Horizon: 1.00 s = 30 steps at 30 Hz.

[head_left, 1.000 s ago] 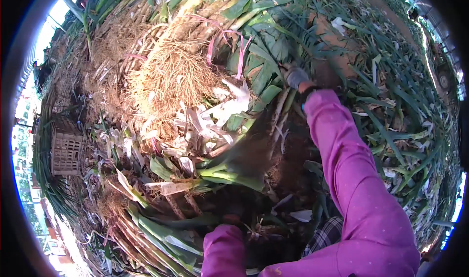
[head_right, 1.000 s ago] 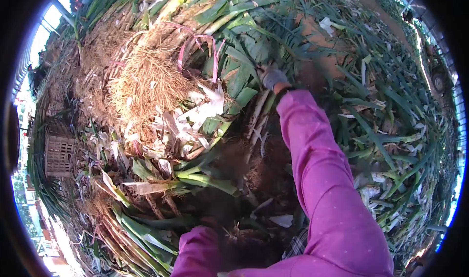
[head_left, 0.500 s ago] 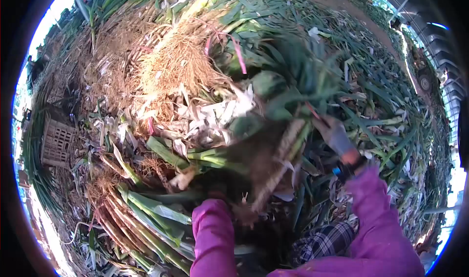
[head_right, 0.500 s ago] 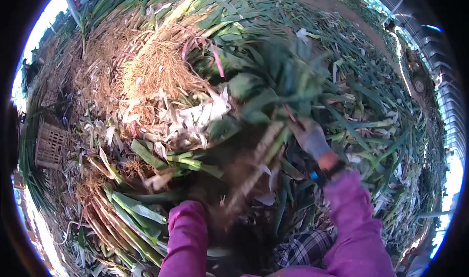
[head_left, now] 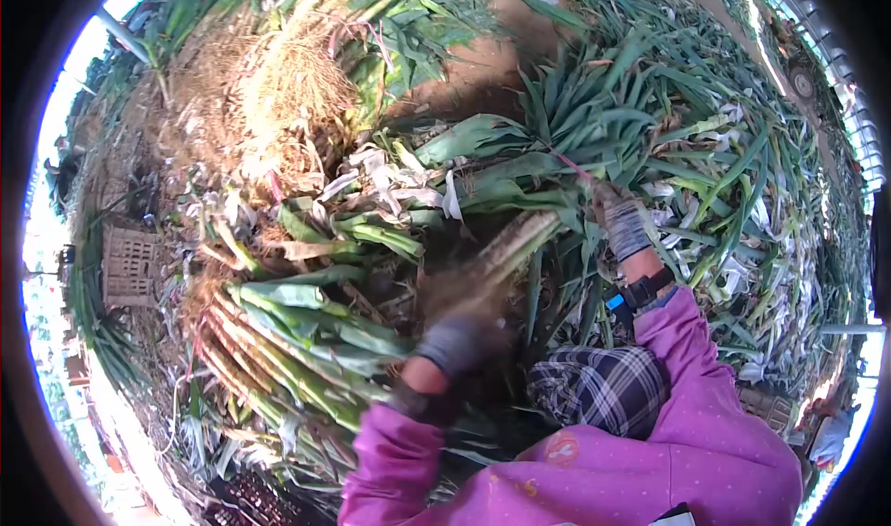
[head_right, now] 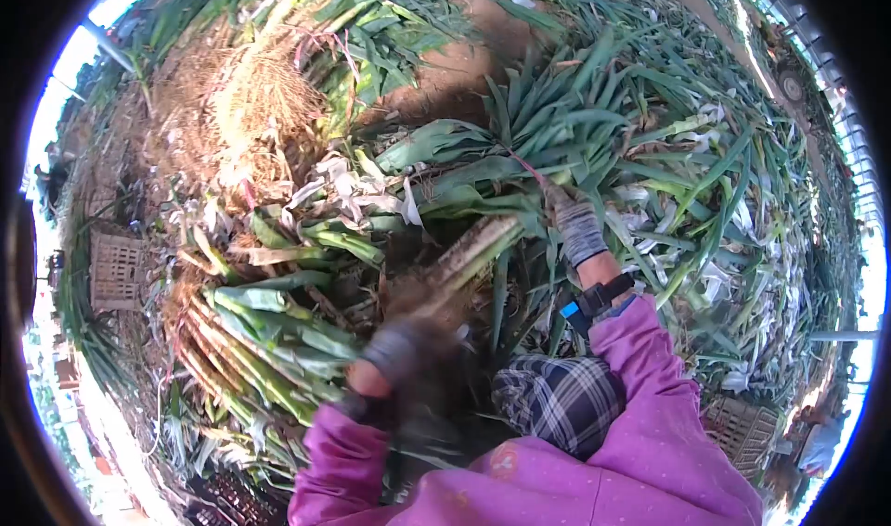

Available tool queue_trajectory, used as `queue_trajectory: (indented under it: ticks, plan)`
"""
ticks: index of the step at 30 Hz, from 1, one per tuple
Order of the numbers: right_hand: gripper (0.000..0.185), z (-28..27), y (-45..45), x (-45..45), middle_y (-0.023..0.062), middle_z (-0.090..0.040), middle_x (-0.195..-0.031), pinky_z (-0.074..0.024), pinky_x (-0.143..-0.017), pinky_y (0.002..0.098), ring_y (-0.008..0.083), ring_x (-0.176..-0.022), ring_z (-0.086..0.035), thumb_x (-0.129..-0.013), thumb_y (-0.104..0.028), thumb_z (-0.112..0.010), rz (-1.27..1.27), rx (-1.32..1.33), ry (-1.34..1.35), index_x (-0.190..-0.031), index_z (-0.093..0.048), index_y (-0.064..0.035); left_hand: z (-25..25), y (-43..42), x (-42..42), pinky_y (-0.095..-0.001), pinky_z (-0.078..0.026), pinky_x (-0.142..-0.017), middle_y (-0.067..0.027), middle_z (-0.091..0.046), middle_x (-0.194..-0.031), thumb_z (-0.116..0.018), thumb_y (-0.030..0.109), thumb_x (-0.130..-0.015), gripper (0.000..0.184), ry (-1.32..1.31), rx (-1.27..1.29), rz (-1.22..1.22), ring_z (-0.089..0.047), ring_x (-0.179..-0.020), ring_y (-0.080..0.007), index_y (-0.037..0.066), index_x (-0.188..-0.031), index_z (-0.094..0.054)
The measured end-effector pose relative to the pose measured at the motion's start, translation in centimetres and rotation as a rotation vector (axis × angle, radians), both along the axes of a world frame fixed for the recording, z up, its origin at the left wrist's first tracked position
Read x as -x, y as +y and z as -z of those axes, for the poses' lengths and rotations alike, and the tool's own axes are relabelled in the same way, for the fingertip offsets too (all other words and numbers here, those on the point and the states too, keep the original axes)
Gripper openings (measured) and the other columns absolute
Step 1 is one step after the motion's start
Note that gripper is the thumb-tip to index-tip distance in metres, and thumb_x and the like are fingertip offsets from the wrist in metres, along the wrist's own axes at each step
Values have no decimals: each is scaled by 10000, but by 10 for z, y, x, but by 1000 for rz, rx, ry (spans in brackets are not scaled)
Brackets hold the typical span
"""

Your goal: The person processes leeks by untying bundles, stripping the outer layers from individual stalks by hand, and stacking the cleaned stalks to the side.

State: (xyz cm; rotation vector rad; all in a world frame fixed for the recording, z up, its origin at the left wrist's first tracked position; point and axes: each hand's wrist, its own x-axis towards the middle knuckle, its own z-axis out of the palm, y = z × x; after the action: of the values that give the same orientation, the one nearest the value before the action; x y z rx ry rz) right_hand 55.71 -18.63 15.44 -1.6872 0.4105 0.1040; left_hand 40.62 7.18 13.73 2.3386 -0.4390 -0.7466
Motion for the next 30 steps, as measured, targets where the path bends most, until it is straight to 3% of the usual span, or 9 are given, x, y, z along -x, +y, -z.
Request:
queue_trajectory:
  ticks: [1, 3, 6, 8, 14, 19, 24, 29, 30]
  plan:
    - [254, -10, -2, 6, -25, -482, -588, -444, -456, 239, 69, -480, -445, -810, -288, -589, -19, -15, -84, -726, -589, -48, 45, -31, 31, -379, -481, -731, -159, -632, -880, -569, 315, -809, 307, 134, 294, 154, -597, -865, -297, 122, -1044, -612]
    - [270, -33, -12, 20, -23, -473, -566, -434, -452, 236, 71, -478, -435, -812, -299, -573, -64, -36, -249, -709, -588, -50, 66, -88, 70, -388, -426, -804, -180, -605, -900, -476, 529, -831, 542, 524, 439, -208, -584, -845, -277, 38, -1029, -592]
    - [291, -109, -27, 59, -22, -456, -535, -385, -433, 223, 71, -463, -410, -814, -318, -556, -180, -71, -353, -692, -588, -56, 5, -128, 77, -379, -461, -768, -143, -586, -992, -509, 474, -841, 564, -1, 182, -398, -586, -851, -254, 11, -1162, -492]
    - [313, -153, -38, 91, -21, -436, -520, -304, -423, 214, 64, -439, -363, -834, -315, -546, -273, -44, -459, -671, -565, -47, -9, -161, 76, -374, -466, -767, -135, -584, -1000, -513, 458, -844, 544, -167, 258, -578, -587, -854, -246, 22, -1168, -489]
    - [309, -239, -38, 182, -28, -408, -505, -297, -428, 221, 58, -430, -328, -854, -273, -551, -517, -355, -419, -656, -550, -36, -31, -215, 94, -360, -483, -765, -111, -579, -1022, -524, 410, -853, 490, -97, 1315, -967, -589, -862, -221, 54, -1186, -480]
    - [265, -291, -18, 234, -28, -506, -588, -327, -493, 197, 42, -521, -415, -845, -254, -561, -584, -333, -582, -751, -591, -8, -92, -205, 107, -349, -497, -763, -91, -575, -1040, -533, 370, -861, 452, -79, 1798, -951, -592, -869, -201, 80, -1201, -473]
    - [268, -334, -25, 277, -13, -497, -571, -327, -474, 207, 56, -506, -434, -841, -253, -549, -688, -296, -655, -740, -580, -7, -195, -207, 139, -286, -512, -708, -79, -577, -986, -629, 203, -819, 376, -74, 1923, -895, -592, -829, -162, 13, -1112, -490]
    - [252, -355, -23, 308, 3, -482, -552, -368, -472, 236, 88, -493, -450, -832, -234, -549, -742, -405, -683, -742, -573, 0, -225, -203, 169, -273, -487, -681, -35, -583, -937, -669, 193, -792, 368, -333, 1686, -765, -566, -809, -130, 42, -1088, -508]
    - [244, -350, -11, 305, 3, -490, -556, -379, -476, 245, 92, -492, -453, -826, -229, -552, -725, -286, -891, -747, -579, 0, -226, -197, 176, -267, -484, -677, -35, -585, -927, -666, 189, -794, 349, -400, 1664, -804, -566, -796, -128, 43, -1074, -518]
